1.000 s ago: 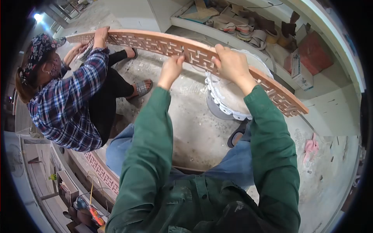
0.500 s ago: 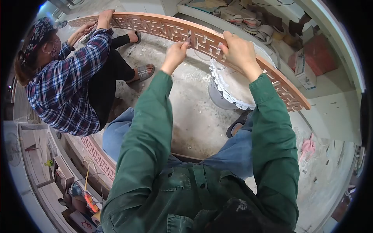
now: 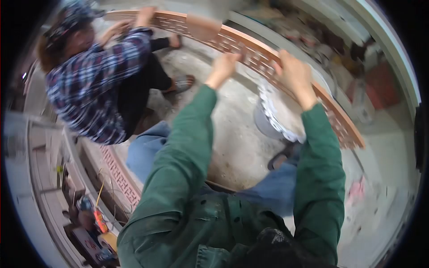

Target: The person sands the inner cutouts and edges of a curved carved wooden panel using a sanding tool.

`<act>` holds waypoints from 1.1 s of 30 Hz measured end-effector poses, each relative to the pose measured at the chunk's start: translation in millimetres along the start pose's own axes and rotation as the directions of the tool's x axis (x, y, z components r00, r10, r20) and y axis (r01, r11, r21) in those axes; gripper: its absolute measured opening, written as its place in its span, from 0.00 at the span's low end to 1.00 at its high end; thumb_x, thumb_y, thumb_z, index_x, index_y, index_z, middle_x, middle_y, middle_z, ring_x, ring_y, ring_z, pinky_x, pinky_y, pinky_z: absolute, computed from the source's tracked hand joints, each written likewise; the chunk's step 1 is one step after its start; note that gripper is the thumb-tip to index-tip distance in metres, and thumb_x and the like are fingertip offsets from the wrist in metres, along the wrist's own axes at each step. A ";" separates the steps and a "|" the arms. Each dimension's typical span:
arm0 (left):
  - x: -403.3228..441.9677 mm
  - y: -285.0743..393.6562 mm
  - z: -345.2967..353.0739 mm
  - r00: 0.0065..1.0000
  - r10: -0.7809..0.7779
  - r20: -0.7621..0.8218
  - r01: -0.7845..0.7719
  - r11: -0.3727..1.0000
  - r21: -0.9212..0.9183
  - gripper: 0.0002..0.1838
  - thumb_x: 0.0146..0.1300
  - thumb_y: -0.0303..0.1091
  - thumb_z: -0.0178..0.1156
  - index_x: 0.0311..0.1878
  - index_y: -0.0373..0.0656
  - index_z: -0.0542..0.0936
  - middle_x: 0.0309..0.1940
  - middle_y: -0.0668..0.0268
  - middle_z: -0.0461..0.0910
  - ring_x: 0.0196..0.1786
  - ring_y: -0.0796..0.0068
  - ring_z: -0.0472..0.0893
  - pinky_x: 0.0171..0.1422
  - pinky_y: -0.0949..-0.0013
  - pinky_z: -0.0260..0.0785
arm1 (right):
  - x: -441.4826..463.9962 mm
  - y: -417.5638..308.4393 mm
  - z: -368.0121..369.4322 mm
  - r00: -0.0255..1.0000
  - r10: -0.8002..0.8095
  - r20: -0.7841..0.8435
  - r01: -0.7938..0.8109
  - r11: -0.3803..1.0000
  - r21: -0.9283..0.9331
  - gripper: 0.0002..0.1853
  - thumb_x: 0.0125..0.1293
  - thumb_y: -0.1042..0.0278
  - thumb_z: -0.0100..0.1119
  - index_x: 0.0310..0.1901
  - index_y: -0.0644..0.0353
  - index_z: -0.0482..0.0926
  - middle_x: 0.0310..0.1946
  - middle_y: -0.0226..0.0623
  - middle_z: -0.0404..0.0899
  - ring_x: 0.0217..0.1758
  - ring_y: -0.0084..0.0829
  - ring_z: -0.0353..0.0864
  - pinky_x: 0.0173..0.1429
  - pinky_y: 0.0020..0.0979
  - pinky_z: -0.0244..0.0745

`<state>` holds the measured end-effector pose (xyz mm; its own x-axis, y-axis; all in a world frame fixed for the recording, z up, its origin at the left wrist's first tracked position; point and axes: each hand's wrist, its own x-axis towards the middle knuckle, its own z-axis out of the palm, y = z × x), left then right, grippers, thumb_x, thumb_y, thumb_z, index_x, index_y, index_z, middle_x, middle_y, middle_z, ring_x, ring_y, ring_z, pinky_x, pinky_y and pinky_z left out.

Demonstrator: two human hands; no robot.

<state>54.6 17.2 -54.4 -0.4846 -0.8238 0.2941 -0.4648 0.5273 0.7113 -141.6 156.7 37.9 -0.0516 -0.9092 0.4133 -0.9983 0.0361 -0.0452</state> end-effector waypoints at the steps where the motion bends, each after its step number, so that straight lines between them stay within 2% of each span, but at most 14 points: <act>1: 16.5 -19.2 12.5 0.969 0.245 -0.004 -0.241 0.956 0.164 0.10 0.63 0.32 0.53 0.32 0.39 0.82 0.31 0.50 0.82 0.38 0.47 0.82 0.43 0.50 0.74 | -1.1 6.9 13.4 0.997 -0.022 -0.073 0.028 0.997 0.079 0.18 0.63 0.59 0.64 0.50 0.58 0.75 0.39 0.45 0.84 0.39 0.49 0.84 0.39 0.47 0.78; 2: 20.5 -13.3 15.1 0.951 0.310 0.007 -0.296 0.903 0.310 0.07 0.59 0.30 0.54 0.30 0.41 0.81 0.29 0.51 0.81 0.37 0.49 0.83 0.43 0.49 0.74 | 1.0 7.1 14.2 1.000 0.006 -0.017 -0.004 0.994 0.112 0.20 0.63 0.59 0.63 0.54 0.58 0.76 0.42 0.48 0.84 0.42 0.50 0.84 0.41 0.47 0.78; 3: 29.4 -24.6 26.8 0.942 0.327 0.073 -0.318 0.806 0.499 0.07 0.58 0.29 0.54 0.31 0.41 0.82 0.29 0.50 0.81 0.36 0.50 0.83 0.42 0.50 0.74 | 0.0 15.6 27.8 0.996 -0.018 -0.089 0.028 0.993 0.113 0.20 0.64 0.59 0.63 0.54 0.58 0.76 0.42 0.49 0.83 0.44 0.51 0.83 0.42 0.47 0.78; 5: 15.8 -16.6 24.4 0.981 0.192 -0.015 -0.179 0.939 0.294 0.11 0.64 0.34 0.54 0.32 0.38 0.82 0.28 0.47 0.81 0.39 0.48 0.83 0.44 0.49 0.74 | -2.8 5.7 15.4 0.995 -0.029 -0.091 0.037 0.995 0.095 0.19 0.63 0.60 0.64 0.53 0.58 0.76 0.39 0.47 0.83 0.42 0.51 0.83 0.41 0.47 0.77; 6: 2.3 0.7 15.1 0.984 -0.140 -0.107 0.138 0.990 -0.030 0.16 0.68 0.40 0.53 0.34 0.36 0.82 0.32 0.44 0.82 0.42 0.45 0.83 0.47 0.48 0.73 | -0.9 3.0 12.0 0.997 -0.038 -0.061 0.044 0.993 0.107 0.18 0.63 0.61 0.64 0.50 0.58 0.74 0.38 0.47 0.83 0.41 0.51 0.82 0.40 0.47 0.76; 8: -14.8 -12.0 13.7 0.983 -0.109 -0.149 0.087 0.985 -0.148 0.19 0.70 0.44 0.54 0.36 0.36 0.84 0.35 0.44 0.83 0.43 0.43 0.82 0.48 0.49 0.73 | 2.1 -4.6 6.8 0.998 -0.043 -0.035 0.046 0.994 0.098 0.16 0.62 0.62 0.65 0.46 0.58 0.72 0.36 0.46 0.82 0.39 0.51 0.82 0.38 0.48 0.75; 11: -19.4 11.1 -12.7 0.966 -0.255 -0.028 0.248 0.957 -0.150 0.19 0.68 0.45 0.56 0.36 0.38 0.85 0.34 0.45 0.83 0.41 0.44 0.83 0.48 0.50 0.73 | 1.7 -0.7 4.2 0.999 -0.021 -0.025 0.023 0.997 0.068 0.15 0.62 0.63 0.65 0.43 0.57 0.69 0.35 0.46 0.81 0.38 0.51 0.82 0.38 0.48 0.74; 15: 16.9 20.9 -7.0 0.954 -0.297 0.032 0.295 0.919 -0.262 0.20 0.68 0.45 0.56 0.34 0.35 0.85 0.30 0.44 0.82 0.38 0.43 0.83 0.47 0.49 0.74 | 5.1 4.0 8.1 1.000 -0.017 -0.017 0.018 0.998 0.068 0.16 0.62 0.62 0.65 0.44 0.56 0.69 0.35 0.44 0.81 0.38 0.51 0.82 0.38 0.49 0.74; 16: 20.4 24.5 -4.8 0.960 -0.280 -0.007 0.275 0.945 -0.178 0.21 0.68 0.44 0.55 0.33 0.34 0.85 0.30 0.44 0.82 0.39 0.43 0.83 0.48 0.50 0.74 | 6.9 5.0 8.0 1.000 -0.015 -0.016 0.017 0.998 0.066 0.16 0.62 0.62 0.65 0.44 0.56 0.69 0.35 0.44 0.81 0.38 0.51 0.82 0.38 0.49 0.75; 19: 8.1 4.6 10.8 0.972 -0.182 -0.151 0.144 0.961 -0.235 0.21 0.69 0.44 0.55 0.31 0.34 0.83 0.18 0.54 0.79 0.22 0.58 0.81 0.33 0.56 0.73 | 5.4 5.0 10.7 1.000 -0.004 0.001 0.004 0.997 0.077 0.16 0.62 0.62 0.66 0.44 0.56 0.69 0.35 0.44 0.82 0.38 0.50 0.83 0.39 0.48 0.75; 20: 3.4 -9.0 18.3 0.972 -0.084 -0.220 0.056 0.990 -0.127 0.21 0.69 0.45 0.55 0.32 0.35 0.83 0.18 0.56 0.79 0.22 0.60 0.80 0.32 0.57 0.72 | 5.4 5.6 10.8 1.000 0.000 0.007 -0.001 0.997 0.072 0.16 0.62 0.62 0.66 0.44 0.56 0.69 0.36 0.44 0.82 0.39 0.50 0.83 0.39 0.48 0.75; 23: -25.0 12.3 -7.6 0.970 -0.227 -0.087 0.197 0.943 -0.268 0.22 0.70 0.46 0.54 0.32 0.35 0.84 0.18 0.58 0.79 0.21 0.63 0.80 0.31 0.59 0.72 | 4.9 5.0 11.4 1.000 0.005 0.018 -0.006 0.998 0.060 0.16 0.62 0.62 0.66 0.44 0.56 0.69 0.36 0.44 0.82 0.39 0.51 0.83 0.38 0.48 0.75; 28: 9.7 10.0 -6.7 0.969 -0.246 0.004 0.238 0.932 -0.273 0.21 0.69 0.45 0.54 0.32 0.36 0.84 0.19 0.58 0.80 0.23 0.64 0.81 0.32 0.59 0.73 | 4.6 4.2 12.6 1.000 0.007 0.007 -0.007 0.998 0.056 0.16 0.62 0.61 0.66 0.44 0.55 0.69 0.35 0.45 0.82 0.39 0.52 0.82 0.39 0.49 0.75; 33: 9.5 7.0 7.4 0.970 -0.222 -0.101 0.197 0.957 -0.213 0.20 0.69 0.46 0.55 0.33 0.38 0.85 0.23 0.55 0.83 0.28 0.60 0.84 0.37 0.57 0.75 | 8.5 6.5 12.5 0.999 0.013 0.046 -0.016 0.997 0.072 0.17 0.61 0.60 0.66 0.45 0.56 0.70 0.36 0.46 0.81 0.40 0.53 0.82 0.39 0.50 0.75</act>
<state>41.3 14.6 -51.4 -0.2920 -0.9370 0.1916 -0.3822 0.2979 0.8747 -148.2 144.0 29.7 -0.0629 -0.9269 0.3700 -0.9929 0.0207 -0.1170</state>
